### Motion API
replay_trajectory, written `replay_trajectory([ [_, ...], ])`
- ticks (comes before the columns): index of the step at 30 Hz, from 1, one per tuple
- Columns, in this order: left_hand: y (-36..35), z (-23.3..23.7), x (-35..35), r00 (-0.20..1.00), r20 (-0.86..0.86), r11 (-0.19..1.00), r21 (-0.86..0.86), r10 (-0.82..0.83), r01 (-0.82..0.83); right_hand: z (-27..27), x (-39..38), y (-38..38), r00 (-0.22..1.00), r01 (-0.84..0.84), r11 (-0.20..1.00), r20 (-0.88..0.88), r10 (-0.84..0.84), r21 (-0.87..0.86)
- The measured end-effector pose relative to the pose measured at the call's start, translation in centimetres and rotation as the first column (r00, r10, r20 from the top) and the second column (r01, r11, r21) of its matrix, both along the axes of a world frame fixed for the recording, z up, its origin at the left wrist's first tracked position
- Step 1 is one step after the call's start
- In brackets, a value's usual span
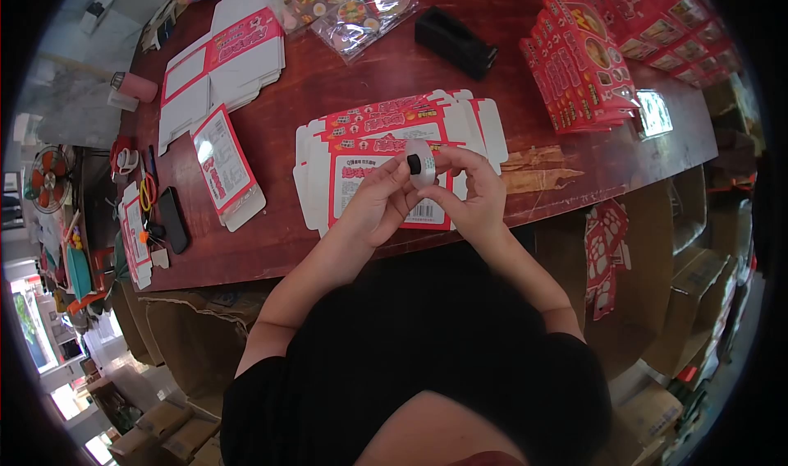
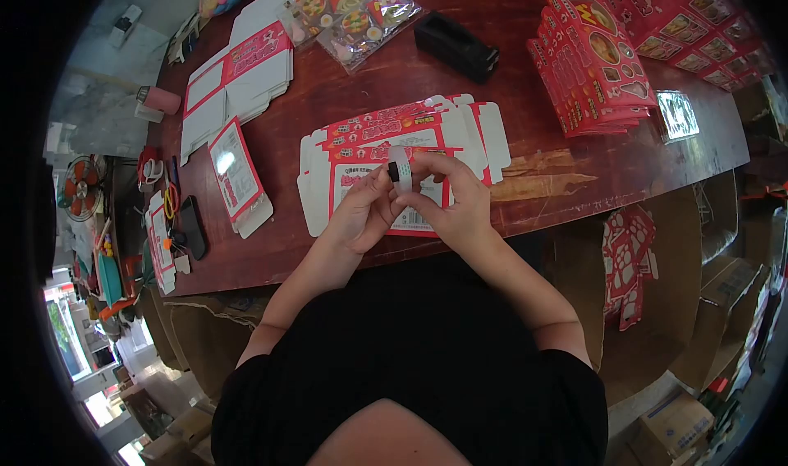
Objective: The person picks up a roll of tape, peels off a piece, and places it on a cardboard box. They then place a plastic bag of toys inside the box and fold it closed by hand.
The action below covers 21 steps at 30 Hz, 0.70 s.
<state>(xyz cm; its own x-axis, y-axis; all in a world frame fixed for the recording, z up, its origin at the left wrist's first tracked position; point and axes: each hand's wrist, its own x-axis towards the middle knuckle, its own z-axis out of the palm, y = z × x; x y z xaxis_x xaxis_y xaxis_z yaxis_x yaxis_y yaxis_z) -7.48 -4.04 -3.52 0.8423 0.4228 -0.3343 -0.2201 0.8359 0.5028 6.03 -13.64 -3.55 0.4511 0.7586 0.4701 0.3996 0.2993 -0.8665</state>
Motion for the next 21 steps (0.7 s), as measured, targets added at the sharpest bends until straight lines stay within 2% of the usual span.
replay_trajectory([
  [7, -0.1, -0.3, 0.0, 1.000, 0.007, 1.000, -0.022, 0.003, -0.003, -0.2, -0.2, -0.1, 0.997, -0.022, 1.000, -0.076, 0.022, 0.000],
  [13, 0.0, -0.3, 0.0, 0.999, 0.031, 1.000, 0.008, -0.010, 0.010, 0.0, -0.2, -0.2, 0.999, -0.015, 1.000, -0.048, 0.014, -0.006],
  [14, 0.1, -0.2, 0.0, 0.999, 0.036, 1.000, 0.019, -0.013, 0.012, 0.4, 0.0, -0.2, 0.999, -0.034, 0.999, 0.003, 0.034, -0.031],
  [16, 0.3, 0.2, -0.1, 1.000, 0.005, 0.990, 0.144, 0.000, -0.001, 1.7, 0.6, -0.2, 0.992, -0.068, 0.994, 0.105, 0.077, -0.085],
  [19, 1.0, 0.3, -0.4, 0.999, -0.046, 0.932, 0.361, -0.003, 0.019, 2.2, 1.2, -0.5, 0.972, -0.231, 0.949, -0.091, 0.216, -0.215],
  [21, 1.5, 0.5, -0.8, 0.995, -0.090, 0.850, 0.520, -0.050, 0.090, 3.3, 1.8, -0.7, 0.956, -0.292, 0.900, -0.123, 0.266, -0.322],
])
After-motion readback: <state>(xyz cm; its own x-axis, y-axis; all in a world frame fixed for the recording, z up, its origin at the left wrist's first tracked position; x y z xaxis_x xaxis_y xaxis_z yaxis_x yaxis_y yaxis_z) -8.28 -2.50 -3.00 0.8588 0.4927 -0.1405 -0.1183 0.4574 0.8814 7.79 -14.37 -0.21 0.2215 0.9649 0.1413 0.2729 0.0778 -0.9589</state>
